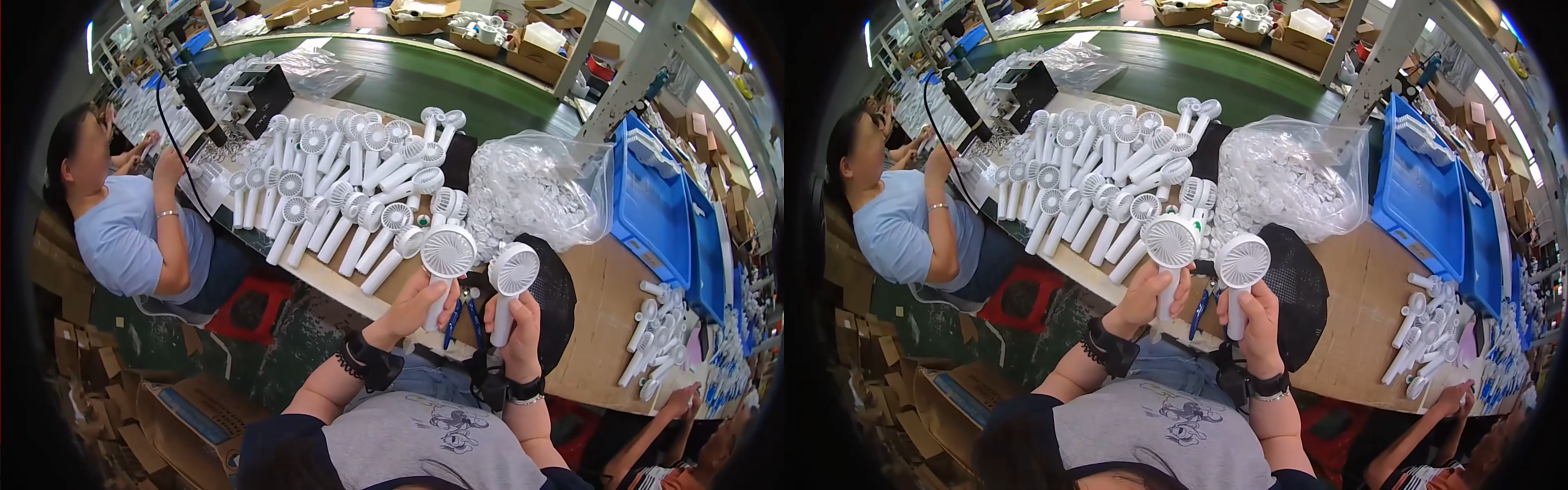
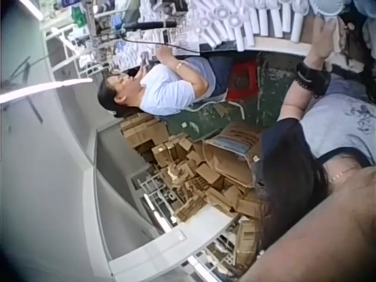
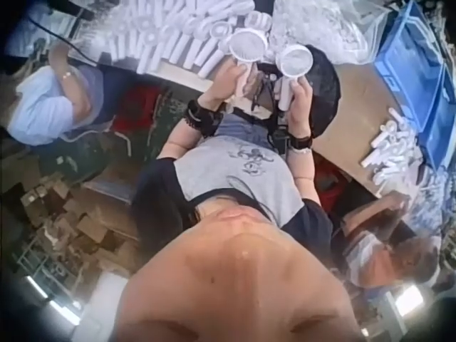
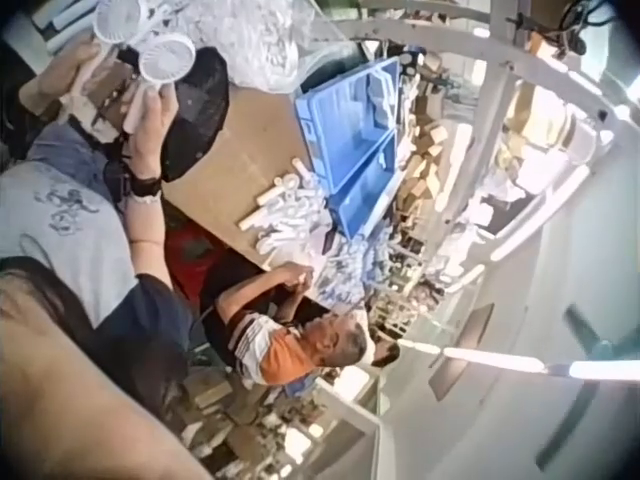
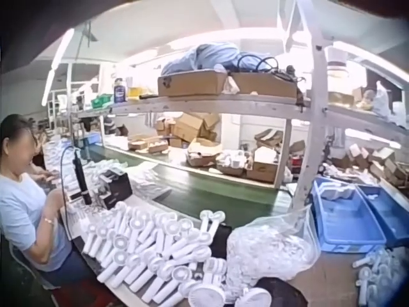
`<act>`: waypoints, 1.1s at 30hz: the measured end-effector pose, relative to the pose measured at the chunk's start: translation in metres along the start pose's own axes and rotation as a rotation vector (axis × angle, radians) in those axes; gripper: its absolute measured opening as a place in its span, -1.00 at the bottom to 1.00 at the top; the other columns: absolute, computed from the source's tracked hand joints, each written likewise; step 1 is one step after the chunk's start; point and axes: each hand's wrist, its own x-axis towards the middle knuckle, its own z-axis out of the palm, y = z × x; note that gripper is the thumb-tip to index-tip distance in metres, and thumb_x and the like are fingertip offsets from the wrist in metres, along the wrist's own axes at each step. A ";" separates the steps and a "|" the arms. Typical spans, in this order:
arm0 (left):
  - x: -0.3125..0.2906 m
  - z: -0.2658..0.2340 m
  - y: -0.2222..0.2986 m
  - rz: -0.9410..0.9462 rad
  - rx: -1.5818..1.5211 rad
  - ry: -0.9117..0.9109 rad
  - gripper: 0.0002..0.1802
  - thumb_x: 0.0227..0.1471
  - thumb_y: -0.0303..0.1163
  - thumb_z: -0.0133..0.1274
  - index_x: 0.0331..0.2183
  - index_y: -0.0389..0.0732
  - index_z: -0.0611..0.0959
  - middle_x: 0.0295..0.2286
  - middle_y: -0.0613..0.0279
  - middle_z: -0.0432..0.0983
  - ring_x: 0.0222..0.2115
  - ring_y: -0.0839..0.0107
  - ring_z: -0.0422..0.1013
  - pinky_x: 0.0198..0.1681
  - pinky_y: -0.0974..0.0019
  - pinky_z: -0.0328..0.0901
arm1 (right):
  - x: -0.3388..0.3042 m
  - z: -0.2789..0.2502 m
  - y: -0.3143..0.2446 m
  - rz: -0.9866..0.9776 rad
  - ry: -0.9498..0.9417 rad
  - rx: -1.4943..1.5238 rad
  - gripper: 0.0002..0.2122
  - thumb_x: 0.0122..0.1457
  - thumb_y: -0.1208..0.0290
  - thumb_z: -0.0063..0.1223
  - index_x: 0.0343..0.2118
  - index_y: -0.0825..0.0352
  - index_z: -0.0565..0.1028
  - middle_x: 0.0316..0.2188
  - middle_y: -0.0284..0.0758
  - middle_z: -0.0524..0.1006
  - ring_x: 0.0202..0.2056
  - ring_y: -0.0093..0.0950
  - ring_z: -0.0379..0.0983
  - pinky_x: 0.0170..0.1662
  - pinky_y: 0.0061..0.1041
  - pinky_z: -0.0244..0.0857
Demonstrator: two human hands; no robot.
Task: The person picks up two handheld fans, turns them over, and presses their buttons to activate the lights. After setting them down, the person picks up another handheld fan, fits a circular cover onto its center, and places it on the table.
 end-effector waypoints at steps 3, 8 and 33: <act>0.002 0.000 -0.002 0.000 -0.056 -0.043 -0.74 0.07 -0.30 -0.28 -0.23 -0.26 0.27 -0.57 0.27 0.25 -0.68 0.58 0.22 -0.64 0.51 0.19 | 0.002 -0.003 0.002 -0.005 -0.009 0.051 -0.72 0.08 0.36 -0.23 -0.23 0.47 0.33 -0.59 -0.27 0.41 -0.62 -0.62 0.29 -0.52 -0.69 0.19; 0.006 -0.004 -0.004 -0.010 -0.007 -0.054 -0.73 0.07 -0.30 -0.28 -0.21 -0.26 0.27 -0.56 0.27 0.25 -0.67 0.57 0.22 -0.63 0.50 0.20 | 0.006 0.000 0.006 0.016 0.034 0.029 -0.66 0.04 0.22 -0.19 -0.32 0.47 0.33 -0.64 -0.26 0.39 -0.67 -0.59 0.27 -0.59 -0.68 0.16; 0.007 0.002 0.002 0.005 -0.022 -0.038 -0.81 0.09 -0.33 -0.30 -0.30 -0.25 0.25 -0.55 0.26 0.25 -0.65 0.56 0.24 -0.60 0.49 0.22 | 0.006 0.006 0.000 0.057 -0.019 0.054 -0.62 0.09 0.19 -0.23 -0.24 0.49 0.29 -0.60 -0.25 0.37 -0.66 -0.62 0.22 -0.56 -0.70 0.11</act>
